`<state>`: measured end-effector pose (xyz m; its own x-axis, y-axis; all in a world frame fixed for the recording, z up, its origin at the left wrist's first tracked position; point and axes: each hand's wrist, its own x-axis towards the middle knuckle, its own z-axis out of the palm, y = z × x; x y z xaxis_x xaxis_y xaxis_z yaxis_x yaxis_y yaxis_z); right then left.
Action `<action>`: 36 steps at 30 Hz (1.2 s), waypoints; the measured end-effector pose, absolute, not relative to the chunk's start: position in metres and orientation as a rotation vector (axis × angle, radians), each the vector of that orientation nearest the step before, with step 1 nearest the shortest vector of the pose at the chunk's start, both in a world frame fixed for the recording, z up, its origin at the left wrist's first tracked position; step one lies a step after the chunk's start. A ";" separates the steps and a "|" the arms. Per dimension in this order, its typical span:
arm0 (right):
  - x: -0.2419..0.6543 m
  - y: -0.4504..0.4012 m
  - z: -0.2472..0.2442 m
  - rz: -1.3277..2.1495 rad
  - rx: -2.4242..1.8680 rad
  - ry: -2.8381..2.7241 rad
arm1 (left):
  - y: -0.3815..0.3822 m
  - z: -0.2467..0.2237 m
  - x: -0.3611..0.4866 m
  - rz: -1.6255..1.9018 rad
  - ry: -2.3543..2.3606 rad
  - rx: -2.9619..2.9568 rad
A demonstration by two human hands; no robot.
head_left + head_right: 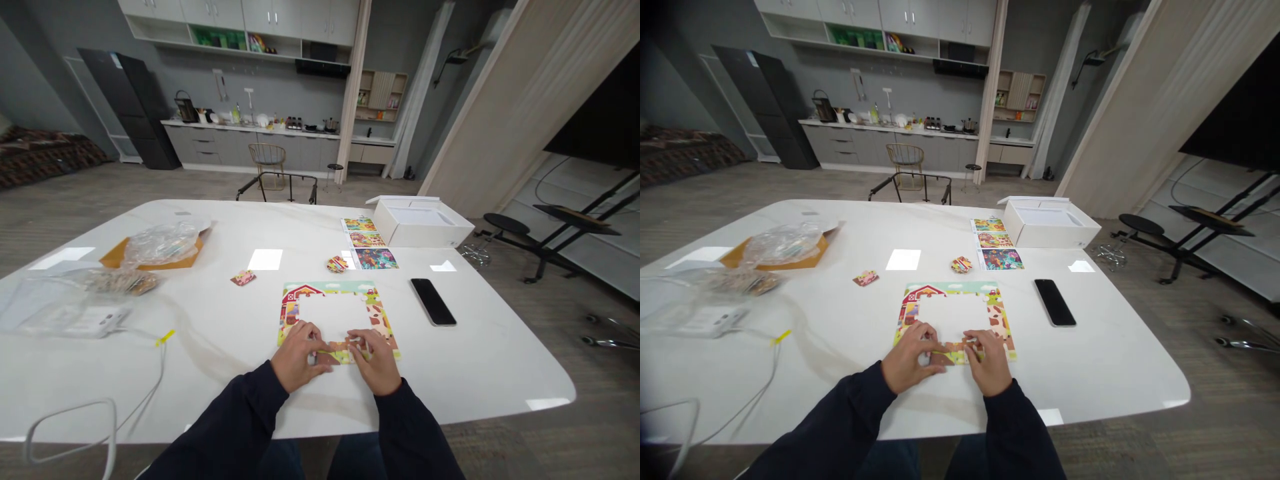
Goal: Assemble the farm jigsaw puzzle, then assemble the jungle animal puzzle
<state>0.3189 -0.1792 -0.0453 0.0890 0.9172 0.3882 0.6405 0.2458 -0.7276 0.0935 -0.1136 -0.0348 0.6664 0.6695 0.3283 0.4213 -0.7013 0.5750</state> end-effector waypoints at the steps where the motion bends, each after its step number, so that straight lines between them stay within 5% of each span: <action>1: 0.319 -0.178 -0.049 0.400 -1.477 -1.647 | -0.113 -0.035 0.094 0.722 0.851 2.422; 20: 0.317 -0.174 -0.051 0.403 -1.505 -1.661 | -0.127 -0.029 0.097 0.687 0.873 2.535; 25: 0.315 -0.176 -0.049 0.359 -1.479 -1.678 | -0.106 -0.024 0.085 0.912 0.854 2.461; 30: 0.316 -0.178 -0.045 0.219 -1.412 -1.614 | -0.018 -0.025 0.018 1.292 1.462 2.219; 36: 0.319 -0.176 -0.050 0.194 -1.389 -1.613 | 0.047 -0.051 -0.048 1.014 2.071 2.019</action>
<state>0.3188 -0.1762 -0.0502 0.1124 0.8301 0.5462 0.6771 0.3383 -0.6535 -0.0475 0.0472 -0.0511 -0.1305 0.9143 0.3834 0.8635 -0.0852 0.4970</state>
